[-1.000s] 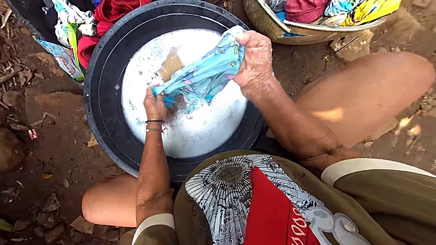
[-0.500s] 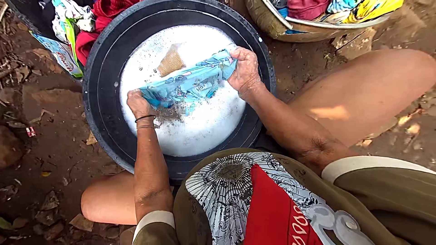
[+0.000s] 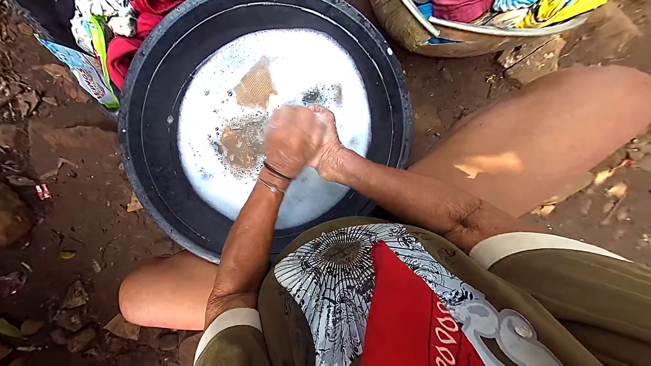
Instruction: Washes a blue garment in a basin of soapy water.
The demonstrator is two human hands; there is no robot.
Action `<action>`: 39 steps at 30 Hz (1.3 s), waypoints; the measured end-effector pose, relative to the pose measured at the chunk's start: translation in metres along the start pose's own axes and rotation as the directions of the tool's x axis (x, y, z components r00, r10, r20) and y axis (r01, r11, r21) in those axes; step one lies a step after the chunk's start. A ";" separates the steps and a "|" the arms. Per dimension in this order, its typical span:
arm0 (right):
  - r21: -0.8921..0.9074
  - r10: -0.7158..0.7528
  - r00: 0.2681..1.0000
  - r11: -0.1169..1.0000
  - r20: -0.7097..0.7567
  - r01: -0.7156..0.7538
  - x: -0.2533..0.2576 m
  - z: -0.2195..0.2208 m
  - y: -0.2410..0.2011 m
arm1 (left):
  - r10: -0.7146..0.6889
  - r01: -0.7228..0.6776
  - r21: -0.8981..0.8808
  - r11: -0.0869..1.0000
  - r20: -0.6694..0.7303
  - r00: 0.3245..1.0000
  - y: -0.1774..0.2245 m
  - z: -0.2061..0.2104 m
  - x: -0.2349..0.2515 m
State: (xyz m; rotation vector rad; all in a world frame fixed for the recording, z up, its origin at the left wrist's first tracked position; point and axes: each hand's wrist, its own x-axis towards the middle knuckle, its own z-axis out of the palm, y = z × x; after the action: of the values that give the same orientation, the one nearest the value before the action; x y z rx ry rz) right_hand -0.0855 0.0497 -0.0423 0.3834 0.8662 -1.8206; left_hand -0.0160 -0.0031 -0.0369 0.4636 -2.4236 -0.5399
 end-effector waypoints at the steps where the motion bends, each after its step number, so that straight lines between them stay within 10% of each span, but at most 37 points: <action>1: -0.085 -0.045 0.998 0.996 -0.053 0.040 -0.001 0.004 0.001 | -0.182 0.180 0.063 0.982 0.032 0.983 -0.009 -0.006 0.006; 4: -0.303 -0.211 0.975 0.935 -0.066 0.182 0.001 0.012 0.001 | -0.435 0.425 0.103 0.899 0.109 0.894 -0.007 -0.017 0.023; 8: -0.393 -0.522 0.810 0.709 0.266 0.586 0.014 -0.002 0.002 | -0.172 0.173 0.010 0.985 -0.062 0.983 0.028 -0.003 0.007; 15: -0.563 -0.366 0.911 0.720 0.189 0.406 -0.013 0.010 -0.002 | -0.656 0.636 0.162 0.755 0.212 0.725 -0.025 -0.030 0.019; 20: -0.674 -0.090 0.924 0.659 0.372 0.335 0.003 0.008 -0.048 | -0.663 0.611 -0.275 0.743 -0.173 0.728 -0.077 -0.067 0.019; 25: -0.321 -0.287 0.779 0.791 0.557 0.521 -0.034 0.033 -0.107 | -0.644 0.556 -0.326 0.765 -0.365 0.673 -0.121 -0.108 0.013; 29: -0.055 -0.256 0.792 0.938 0.555 0.342 -0.011 0.040 -0.121 | -0.619 0.562 -0.269 0.782 -0.437 0.652 -0.135 -0.112 0.012; 32: -0.366 -0.229 0.954 0.886 0.192 0.286 0.023 0.010 -0.091 | -0.778 0.781 -0.048 0.622 -0.147 0.611 -0.131 -0.096 -0.001; 36: -0.588 -0.029 0.995 0.808 -0.093 -0.032 0.054 -0.065 -0.037 | -0.744 0.716 0.261 0.648 0.420 0.520 -0.144 -0.029 -0.051; 39: -0.873 0.007 0.991 0.472 -0.137 -0.124 0.054 -0.080 -0.020 | -0.744 0.672 0.369 0.642 0.512 0.430 -0.145 -0.010 -0.067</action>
State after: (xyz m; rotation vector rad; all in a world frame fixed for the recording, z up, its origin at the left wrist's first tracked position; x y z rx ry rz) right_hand -0.1363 0.0741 -0.1229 -0.1704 1.7193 -1.0380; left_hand 0.0697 -0.1003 -0.1318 1.6620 -2.8012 -1.0620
